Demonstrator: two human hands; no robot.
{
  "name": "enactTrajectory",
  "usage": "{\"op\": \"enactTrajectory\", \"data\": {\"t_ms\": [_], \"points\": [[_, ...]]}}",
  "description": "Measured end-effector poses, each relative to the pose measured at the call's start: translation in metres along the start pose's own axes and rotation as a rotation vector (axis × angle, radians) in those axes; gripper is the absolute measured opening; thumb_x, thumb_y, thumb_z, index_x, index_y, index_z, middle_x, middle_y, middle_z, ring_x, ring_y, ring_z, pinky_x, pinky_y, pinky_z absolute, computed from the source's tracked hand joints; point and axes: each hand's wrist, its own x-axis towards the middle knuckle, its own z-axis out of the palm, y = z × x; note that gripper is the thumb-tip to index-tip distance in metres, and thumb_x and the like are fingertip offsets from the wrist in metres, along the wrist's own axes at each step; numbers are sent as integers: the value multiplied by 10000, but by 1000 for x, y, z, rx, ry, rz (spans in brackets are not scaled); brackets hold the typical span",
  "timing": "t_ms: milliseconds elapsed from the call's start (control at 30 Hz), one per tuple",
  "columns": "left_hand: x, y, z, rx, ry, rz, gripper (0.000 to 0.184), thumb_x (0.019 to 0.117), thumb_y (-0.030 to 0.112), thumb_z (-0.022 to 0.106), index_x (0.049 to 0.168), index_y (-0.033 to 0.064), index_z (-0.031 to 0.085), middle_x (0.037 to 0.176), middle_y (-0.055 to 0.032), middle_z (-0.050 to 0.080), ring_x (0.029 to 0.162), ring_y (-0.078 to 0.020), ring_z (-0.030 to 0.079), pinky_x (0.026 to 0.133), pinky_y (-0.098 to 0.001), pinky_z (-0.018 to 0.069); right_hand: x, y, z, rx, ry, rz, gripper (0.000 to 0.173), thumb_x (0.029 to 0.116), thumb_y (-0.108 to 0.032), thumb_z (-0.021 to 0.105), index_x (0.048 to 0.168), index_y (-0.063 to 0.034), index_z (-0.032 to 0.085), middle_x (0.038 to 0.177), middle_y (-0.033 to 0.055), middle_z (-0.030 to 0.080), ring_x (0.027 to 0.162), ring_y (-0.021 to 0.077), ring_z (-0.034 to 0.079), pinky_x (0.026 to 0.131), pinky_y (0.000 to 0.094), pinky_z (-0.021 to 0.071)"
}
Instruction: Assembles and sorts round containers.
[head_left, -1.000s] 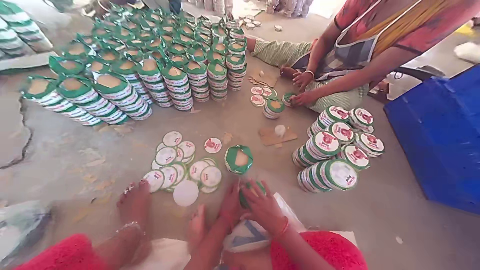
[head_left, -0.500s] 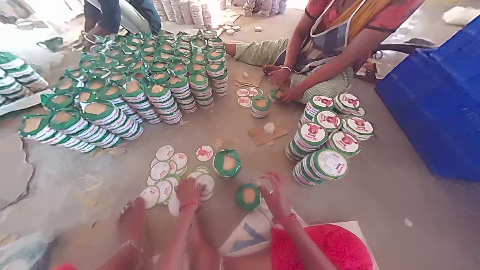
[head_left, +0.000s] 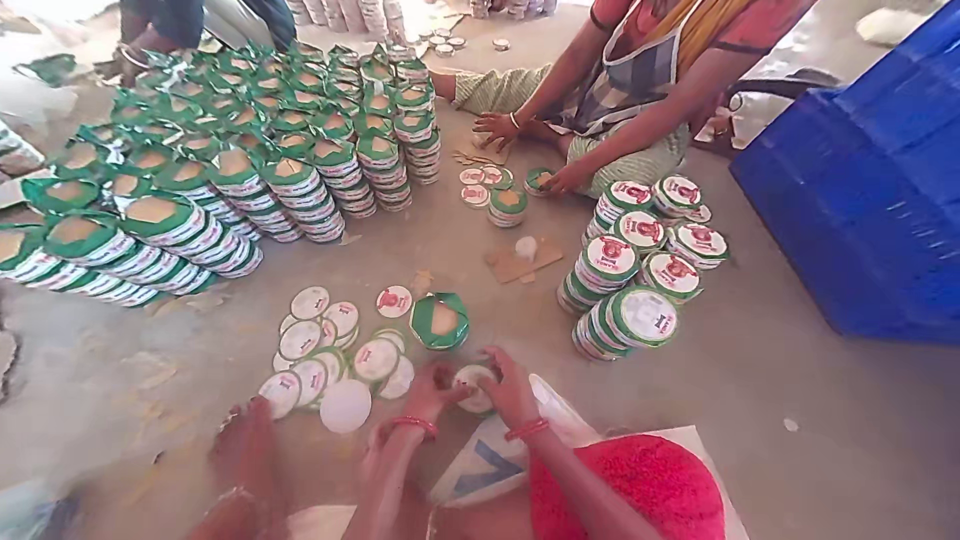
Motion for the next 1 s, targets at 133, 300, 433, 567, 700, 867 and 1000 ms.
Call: {"op": "enactTrajectory", "data": {"t_ms": [133, 300, 433, 567, 700, 867, 1000], "points": [[4, -11, 10, -90, 62, -9, 608, 866, 191, 813, 1354, -37, 531, 1244, -222, 627, 1073, -291, 648, 937, -433, 533, 13, 4, -2, -178, 29, 58, 615, 900, -79, 719, 1465, -10, 487, 1173, 185, 690, 1016, 306, 688, 938, 457, 549], [14, -24, 18, -111, 72, 16, 451, 968, 198, 701, 1327, -38, 566, 1248, -192, 665, 1119, -257, 667, 991, -419, 529, 16, 3, -4, -361, -5, 78, 663, 909, -122, 729, 1509, -57, 455, 1297, 190, 638, 1128, 334, 657, 975, 494, 533], [18, -25, 26, -144, 55, 6, 337, 974, 134, 678, 1258, -37, 621, 1192, -178, 687, 1075, -231, 680, 977, -406, 536, 10, 10, -1, -564, 91, -140, 623, 858, -171, 785, 1429, -45, 569, 1383, 209, 605, 1315, 425, 533, 1040, 569, 469], [17, -24, 25, -154, 64, 14, 294, 968, 121, 672, 1218, -30, 644, 1163, -161, 700, 1056, -219, 685, 967, -404, 540, -5, 27, 14, -657, 122, -458, 459, 892, -109, 731, 1328, 3, 643, 1290, 191, 688, 1245, 385, 637, 1036, 540, 514], [14, -26, 29, -66, 108, 48, 322, 976, 192, 679, 1231, -3, 660, 1189, -157, 693, 1112, -238, 662, 1009, -428, 511, -13, 51, 29, -734, 55, -446, 522, 970, -139, 635, 1443, 51, 526, 1429, 182, 610, 1343, 351, 576, 1138, 484, 441], [9, -47, 48, 79, 296, 339, 312, 1008, 169, 604, 1196, -69, 676, 1171, -228, 690, 1127, -327, 664, 1031, -461, 505, -13, 58, 23, -733, -16, -415, 583, 1005, -242, 601, 1494, 44, 462, 1506, 175, 540, 1401, 324, 523, 1186, 474, 381], [13, -58, 57, 92, 379, 480, 264, 1007, 92, 559, 1128, -99, 695, 1117, -248, 702, 1073, -353, 686, 994, -479, 529, -12, 54, 15, -739, -149, -324, 617, 1036, -286, 541, 1555, 6, 380, 1586, 147, 450, 1484, 284, 415, 1236, 452, 292]]}}
